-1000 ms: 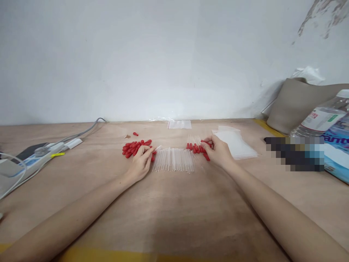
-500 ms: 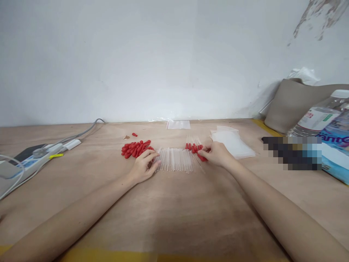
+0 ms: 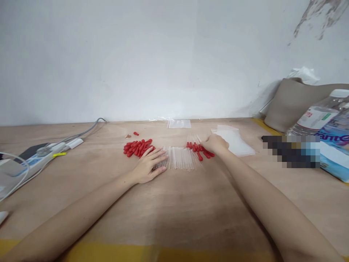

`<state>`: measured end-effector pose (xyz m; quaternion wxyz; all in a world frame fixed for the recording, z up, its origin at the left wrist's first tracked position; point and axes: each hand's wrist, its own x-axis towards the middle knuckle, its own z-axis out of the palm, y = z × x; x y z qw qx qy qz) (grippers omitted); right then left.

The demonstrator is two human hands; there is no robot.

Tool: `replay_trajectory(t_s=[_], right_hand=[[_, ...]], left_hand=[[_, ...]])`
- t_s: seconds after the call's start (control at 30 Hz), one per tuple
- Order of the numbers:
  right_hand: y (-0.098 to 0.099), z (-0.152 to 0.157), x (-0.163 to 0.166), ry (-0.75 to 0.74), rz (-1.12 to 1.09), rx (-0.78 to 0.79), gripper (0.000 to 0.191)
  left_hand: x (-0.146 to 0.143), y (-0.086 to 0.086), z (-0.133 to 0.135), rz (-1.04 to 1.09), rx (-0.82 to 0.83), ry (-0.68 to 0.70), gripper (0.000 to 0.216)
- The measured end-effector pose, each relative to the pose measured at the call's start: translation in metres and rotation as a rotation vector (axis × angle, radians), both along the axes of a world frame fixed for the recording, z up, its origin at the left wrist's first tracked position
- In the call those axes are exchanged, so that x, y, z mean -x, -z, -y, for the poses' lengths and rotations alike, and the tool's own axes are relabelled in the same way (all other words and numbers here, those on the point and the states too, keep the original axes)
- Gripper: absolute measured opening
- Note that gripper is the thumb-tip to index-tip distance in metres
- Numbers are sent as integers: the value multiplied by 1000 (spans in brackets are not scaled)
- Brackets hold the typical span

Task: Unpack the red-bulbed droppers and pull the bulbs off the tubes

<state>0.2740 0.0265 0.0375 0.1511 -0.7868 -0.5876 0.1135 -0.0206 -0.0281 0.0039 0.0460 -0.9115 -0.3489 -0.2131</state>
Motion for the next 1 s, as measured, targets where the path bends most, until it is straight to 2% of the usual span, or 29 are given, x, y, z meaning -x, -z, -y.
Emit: replay_trajectory(t_s=[0.1,0.2,0.3,0.4,0.47,0.7,0.87,1.0], right_hand=[[-5,3,3,-26,-6,-107,22],[-7,15,17,-149,-65,-222,25],[-1,33,42,-410,-101,-447,21],[10,51,65,-668,106,-640,18],[20,60,75,-763,194,-713,18],[45,68,83,-825,120,-816,19],[49,67,82,-962,94,-843,22],[47,70,82,-1016,89,-896,22]], left_hand=[[0,0,0,3,-27,1,43],[-1,0,0,17,-102,-15,45],[-4,-2,-2,54,-242,-67,48],[-13,-4,-3,42,-368,-85,46],[-20,-5,-2,9,-411,-55,41],[-25,-3,6,42,-500,-26,17],[-20,-1,6,-3,-559,6,14],[-19,-3,8,-29,-539,45,16]])
